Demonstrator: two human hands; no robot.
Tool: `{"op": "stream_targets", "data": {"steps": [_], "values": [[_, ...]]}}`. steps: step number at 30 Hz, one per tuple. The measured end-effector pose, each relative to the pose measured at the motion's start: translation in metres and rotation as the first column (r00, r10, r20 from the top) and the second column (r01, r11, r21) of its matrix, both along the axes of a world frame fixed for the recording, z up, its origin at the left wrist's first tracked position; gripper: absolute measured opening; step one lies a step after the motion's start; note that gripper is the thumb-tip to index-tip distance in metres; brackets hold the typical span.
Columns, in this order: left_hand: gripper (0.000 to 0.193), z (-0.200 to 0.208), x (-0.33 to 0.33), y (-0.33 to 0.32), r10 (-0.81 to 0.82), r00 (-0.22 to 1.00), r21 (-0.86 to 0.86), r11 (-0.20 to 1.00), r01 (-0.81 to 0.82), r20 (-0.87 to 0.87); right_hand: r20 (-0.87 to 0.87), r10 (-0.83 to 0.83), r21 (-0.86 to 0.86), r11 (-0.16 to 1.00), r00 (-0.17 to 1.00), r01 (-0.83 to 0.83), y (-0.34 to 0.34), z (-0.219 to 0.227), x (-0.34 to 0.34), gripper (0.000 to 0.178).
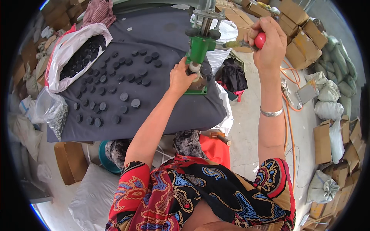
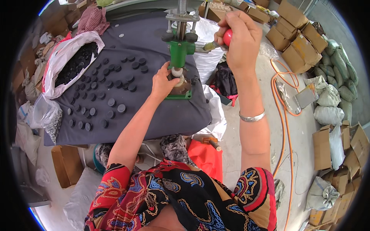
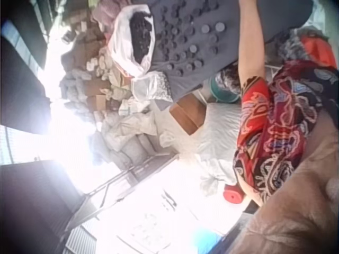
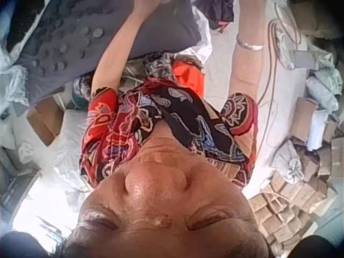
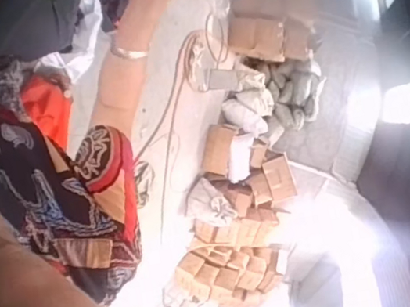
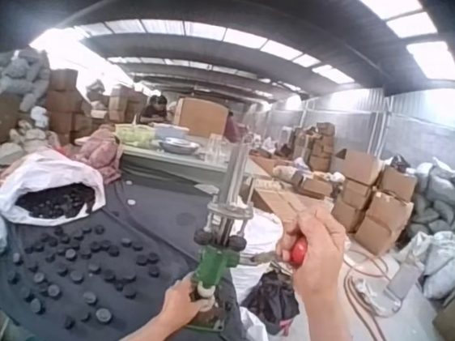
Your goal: The person assembles small circular components by placing a metal ring into a black cap and using a green manual press to secure them. They repeatedly pick up parts from a table, operate the press lever, and inspect the finished units.
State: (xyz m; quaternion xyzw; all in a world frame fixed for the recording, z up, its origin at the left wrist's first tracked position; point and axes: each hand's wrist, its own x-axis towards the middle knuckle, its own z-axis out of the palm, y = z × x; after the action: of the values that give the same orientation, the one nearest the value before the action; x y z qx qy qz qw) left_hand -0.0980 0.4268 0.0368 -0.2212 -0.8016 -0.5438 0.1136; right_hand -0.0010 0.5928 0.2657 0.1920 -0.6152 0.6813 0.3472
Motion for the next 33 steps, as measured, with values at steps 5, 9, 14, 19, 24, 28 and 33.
{"op": "stream_targets", "data": {"steps": [5, 9, 14, 19, 24, 28, 33], "values": [[0.084, -0.001, -0.005, 0.0, -0.016, 1.0, -0.011, 1.0, 0.016, 0.003, 0.019, -0.079, 0.051, 0.996, 0.997, 0.078, -0.009, -0.038, 0.034, 0.025], [0.086, 0.015, 0.005, -0.003, -0.04, 0.998, -0.038, 0.998, 0.041, 0.038, -0.296, -0.022, 0.15, 0.986, 0.955, 0.069, -0.009, -0.117, 0.044, 0.023], [0.074, 0.009, 0.03, -0.028, 0.007, 0.998, -0.061, 0.998, -0.01, -0.06, -0.412, -0.074, 0.317, 0.923, 0.908, 0.219, -0.011, -0.156, 0.053, 0.013], [0.049, 0.014, 0.067, -0.096, 0.21, 0.917, -0.278, 0.909, -0.311, -0.339, -0.283, -0.074, 0.342, 0.924, 0.956, 0.173, -0.005, -0.13, 0.055, 0.02], [0.033, 0.009, 0.1, -0.166, 0.331, 0.836, -0.629, 0.552, -0.548, -0.439, -0.035, -0.059, 0.139, 0.988, 0.998, 0.063, -0.005, -0.06, 0.042, 0.024], [0.033, -0.01, 0.102, -0.166, 0.245, 0.872, -0.686, 0.542, -0.486, -0.424, -0.011, -0.018, 0.06, 0.998, 1.0, 0.019, 0.001, -0.023, 0.018, 0.025], [0.04, -0.016, 0.105, -0.148, 0.19, 0.922, -0.409, 0.853, -0.324, -0.336, 0.027, 0.046, -0.021, 0.999, 0.999, -0.046, 0.012, -0.002, -0.007, 0.021]]}}
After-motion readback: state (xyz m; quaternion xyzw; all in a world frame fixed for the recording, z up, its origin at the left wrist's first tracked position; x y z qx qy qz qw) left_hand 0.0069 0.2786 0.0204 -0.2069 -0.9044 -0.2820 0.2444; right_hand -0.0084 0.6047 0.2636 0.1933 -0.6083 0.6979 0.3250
